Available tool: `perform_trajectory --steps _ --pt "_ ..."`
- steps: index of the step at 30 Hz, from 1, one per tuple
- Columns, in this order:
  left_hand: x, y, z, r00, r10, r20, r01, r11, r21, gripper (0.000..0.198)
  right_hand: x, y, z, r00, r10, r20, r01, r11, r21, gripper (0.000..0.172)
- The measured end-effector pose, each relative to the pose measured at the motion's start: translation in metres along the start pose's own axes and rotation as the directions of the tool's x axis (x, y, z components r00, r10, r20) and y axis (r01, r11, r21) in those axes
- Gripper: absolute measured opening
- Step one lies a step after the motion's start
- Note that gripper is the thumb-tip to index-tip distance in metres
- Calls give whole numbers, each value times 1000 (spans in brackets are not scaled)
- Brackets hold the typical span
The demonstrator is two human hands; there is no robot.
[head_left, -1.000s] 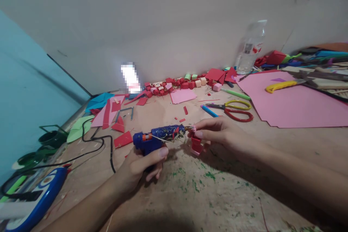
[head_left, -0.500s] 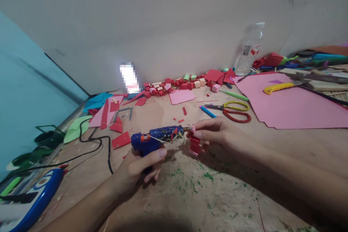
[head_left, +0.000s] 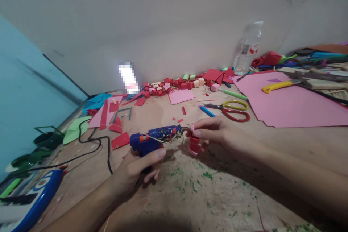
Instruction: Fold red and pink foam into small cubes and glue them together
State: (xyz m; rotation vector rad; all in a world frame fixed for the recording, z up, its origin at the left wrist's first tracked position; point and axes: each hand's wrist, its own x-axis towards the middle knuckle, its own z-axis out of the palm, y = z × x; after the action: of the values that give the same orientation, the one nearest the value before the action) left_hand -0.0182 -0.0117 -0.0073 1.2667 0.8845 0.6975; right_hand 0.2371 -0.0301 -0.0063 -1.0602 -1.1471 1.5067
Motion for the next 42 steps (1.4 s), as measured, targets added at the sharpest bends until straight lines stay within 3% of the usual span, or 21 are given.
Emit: perform_trajectory --steps 9,20,29,33,36,38,42 --pt "2 -1 -1 1000 -15 -14 15 1000 11 37 -1 -4 1 1000 -2 17 3 998 -61 19" --pt "1 0 -1 999 5 -52 -3 999 49 41 1 -10 -6 997 14 -73 -23 990 -136 16" --pt "10 8 -3 960 99 -261 -103 995 -3 36 -1 -11 -8 996 -31 -89 21 994 -111 21" --pt "17 12 -6 932 90 -351 -69 995 73 39 -2 -14 -7 993 -29 -112 21 997 -73 22" --pt "24 12 -12 900 148 -409 -85 982 169 30 -3 -16 -7 991 -24 -131 17 998 -55 23" --pt "29 11 -18 885 244 -398 -82 921 382 24 -3 -16 -8 990 -23 -138 16 999 -50 23" --pt "35 11 -29 908 359 -214 -39 583 811 17 -2 -17 -10 989 -33 -143 28 999 -38 23"
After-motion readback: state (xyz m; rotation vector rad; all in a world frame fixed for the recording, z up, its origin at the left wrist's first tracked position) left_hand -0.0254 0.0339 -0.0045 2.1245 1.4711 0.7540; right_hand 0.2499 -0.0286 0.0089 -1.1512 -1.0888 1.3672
